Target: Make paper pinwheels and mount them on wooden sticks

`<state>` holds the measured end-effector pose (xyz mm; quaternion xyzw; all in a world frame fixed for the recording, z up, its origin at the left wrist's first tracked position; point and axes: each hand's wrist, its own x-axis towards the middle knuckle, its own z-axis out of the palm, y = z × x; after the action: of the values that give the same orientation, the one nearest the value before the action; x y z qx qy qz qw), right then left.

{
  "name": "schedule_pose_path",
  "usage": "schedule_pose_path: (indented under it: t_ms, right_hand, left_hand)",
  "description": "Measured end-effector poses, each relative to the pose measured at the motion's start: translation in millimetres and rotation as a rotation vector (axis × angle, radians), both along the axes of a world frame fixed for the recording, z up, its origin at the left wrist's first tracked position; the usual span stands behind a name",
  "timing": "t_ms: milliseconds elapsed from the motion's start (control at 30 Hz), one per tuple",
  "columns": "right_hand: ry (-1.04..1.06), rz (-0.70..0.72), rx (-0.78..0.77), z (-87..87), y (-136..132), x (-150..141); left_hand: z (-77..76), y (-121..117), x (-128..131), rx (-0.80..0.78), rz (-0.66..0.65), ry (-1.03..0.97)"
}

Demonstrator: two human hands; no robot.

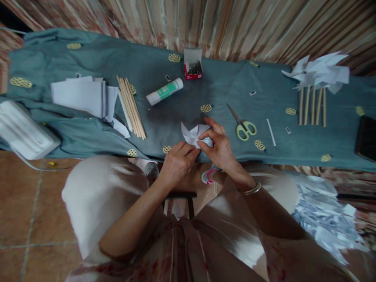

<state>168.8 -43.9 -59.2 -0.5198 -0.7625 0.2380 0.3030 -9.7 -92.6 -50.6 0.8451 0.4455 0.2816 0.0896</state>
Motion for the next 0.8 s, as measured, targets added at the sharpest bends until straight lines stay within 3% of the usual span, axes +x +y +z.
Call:
schedule_pose_path:
  t_ms: [533, 800]
  right_hand:
    - [0.013, 0.024, 0.062, -1.0, -3, 0]
    - [-0.120, 0.104, 0.184, 2.9, -17, 1]
  left_hand:
    - [2.6, 0, 0, -0.021, 0.000, 0.015]
    - [2.3, 1, 0, -0.001, -0.004, 0.014]
